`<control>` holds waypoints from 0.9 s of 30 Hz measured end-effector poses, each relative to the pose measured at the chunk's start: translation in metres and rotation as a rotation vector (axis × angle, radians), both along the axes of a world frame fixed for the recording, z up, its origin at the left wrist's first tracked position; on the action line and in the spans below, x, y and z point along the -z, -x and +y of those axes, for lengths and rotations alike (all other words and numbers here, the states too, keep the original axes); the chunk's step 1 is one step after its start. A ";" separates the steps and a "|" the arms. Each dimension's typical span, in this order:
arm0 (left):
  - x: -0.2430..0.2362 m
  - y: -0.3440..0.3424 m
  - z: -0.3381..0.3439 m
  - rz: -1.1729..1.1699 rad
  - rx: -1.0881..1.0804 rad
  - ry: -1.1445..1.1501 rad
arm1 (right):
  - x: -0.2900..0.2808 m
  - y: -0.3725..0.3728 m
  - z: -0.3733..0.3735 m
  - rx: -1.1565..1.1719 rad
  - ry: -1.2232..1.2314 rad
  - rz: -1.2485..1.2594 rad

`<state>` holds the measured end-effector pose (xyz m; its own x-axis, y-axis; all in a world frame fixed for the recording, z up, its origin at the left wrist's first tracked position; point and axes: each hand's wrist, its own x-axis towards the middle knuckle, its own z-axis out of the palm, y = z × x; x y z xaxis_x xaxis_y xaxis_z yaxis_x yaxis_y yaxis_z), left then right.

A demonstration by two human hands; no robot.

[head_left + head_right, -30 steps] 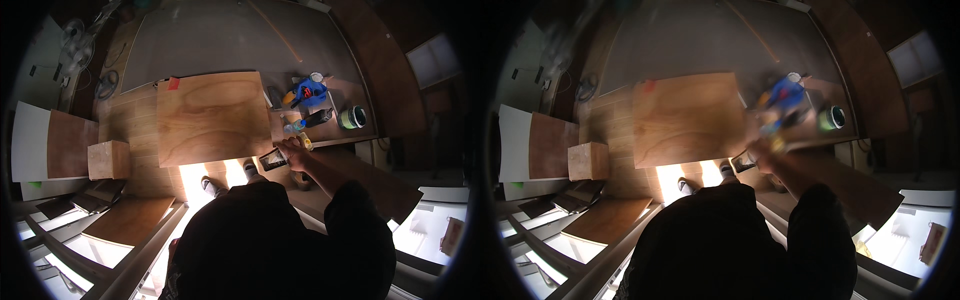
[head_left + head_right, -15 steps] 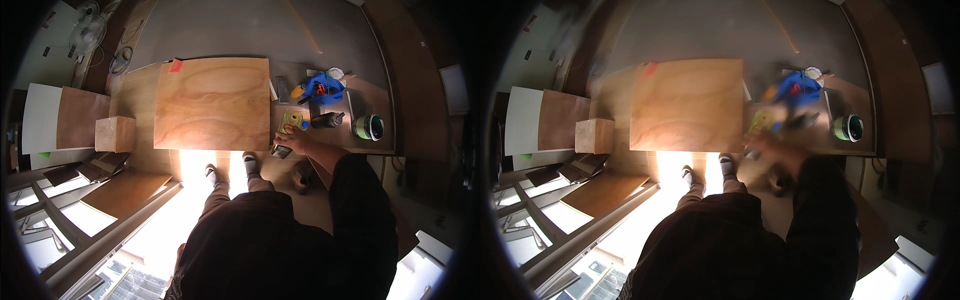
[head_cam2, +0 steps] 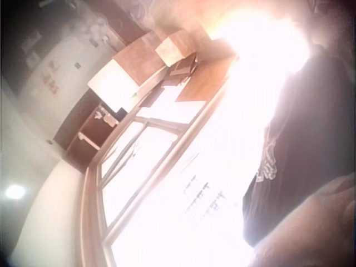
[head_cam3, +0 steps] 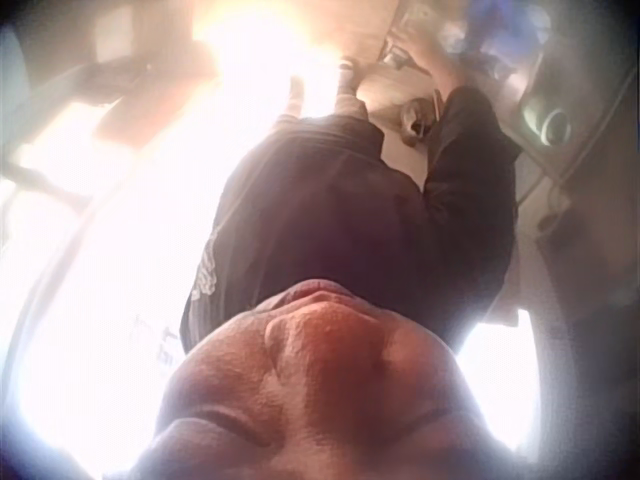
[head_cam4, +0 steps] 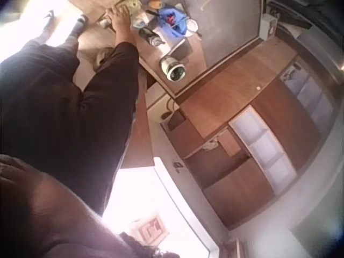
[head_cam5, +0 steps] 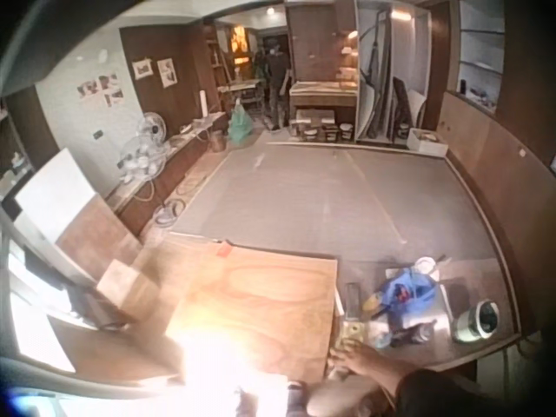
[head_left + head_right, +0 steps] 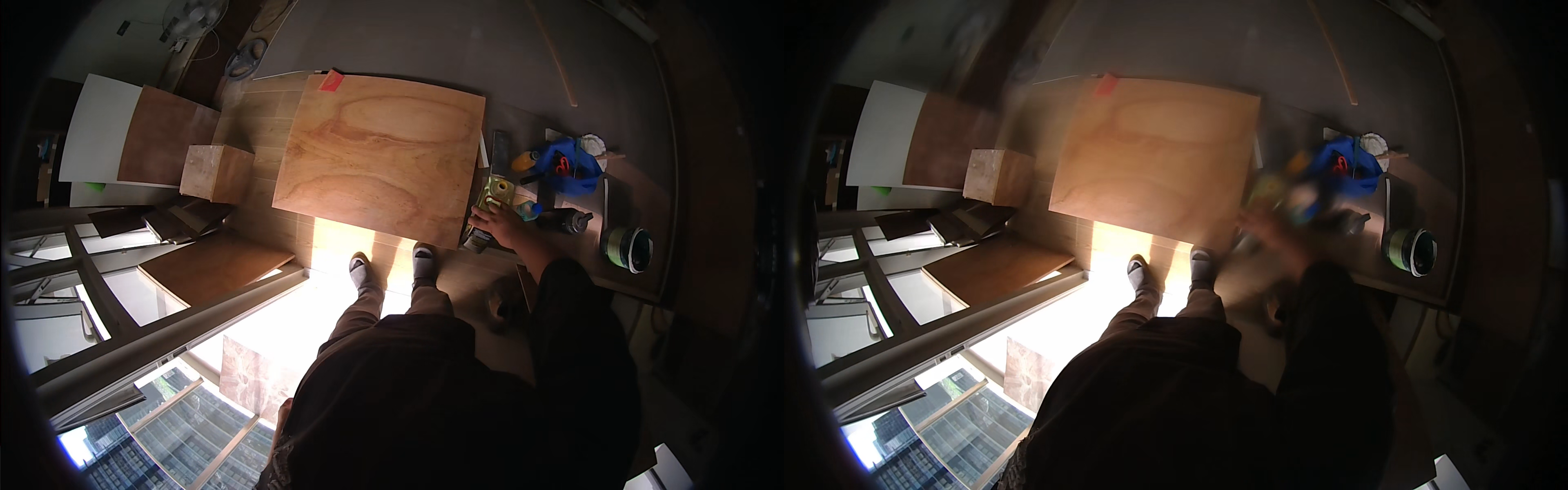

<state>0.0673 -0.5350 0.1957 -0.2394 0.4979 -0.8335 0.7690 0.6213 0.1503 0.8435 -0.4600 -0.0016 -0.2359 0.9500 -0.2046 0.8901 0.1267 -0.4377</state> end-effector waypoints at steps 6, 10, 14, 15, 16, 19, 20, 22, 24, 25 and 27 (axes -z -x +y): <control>0.000 -0.008 -0.001 -0.011 -0.015 -0.011 | -0.032 0.009 -0.002 0.084 -0.003 0.335; 0.003 -0.019 0.009 -0.054 -0.017 -0.032 | -0.058 0.006 -0.018 0.052 -0.091 0.111; 0.002 -0.029 0.014 -0.101 -0.073 -0.089 | -0.071 0.012 -0.012 0.079 0.055 -0.035; 0.000 -0.031 0.016 -0.102 -0.083 -0.106 | -0.081 0.018 -0.011 0.067 0.040 -0.082; -0.001 -0.036 0.019 -0.100 -0.076 -0.114 | -0.092 0.023 -0.011 0.059 0.028 -0.132; 0.013 -0.001 -0.005 -0.050 -0.246 -0.138 | -0.117 0.055 -0.002 0.089 -0.035 -0.116; 0.013 -0.004 -0.008 -0.046 -0.265 -0.157 | -0.123 0.063 -0.004 0.120 -0.072 -0.114; 0.008 -0.017 -0.002 -0.013 -0.252 -0.156 | -0.152 0.089 -0.009 0.290 0.007 -0.084; 0.034 -0.007 -0.001 0.067 -0.158 -0.110 | -0.123 0.097 -0.023 0.344 -0.057 -0.093; 0.007 0.012 -0.039 0.155 -0.189 -0.049 | -0.079 0.121 -0.028 0.307 0.063 -0.012; 0.034 0.011 -0.020 0.068 0.151 -0.155 | -0.077 0.121 -0.031 0.389 0.254 0.042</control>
<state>0.0567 -0.5551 0.1620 -0.2054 0.6531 -0.7289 0.8632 0.4719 0.1796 0.7230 -0.4906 0.0751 0.1150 0.8904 -0.4404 0.8313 -0.3289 -0.4480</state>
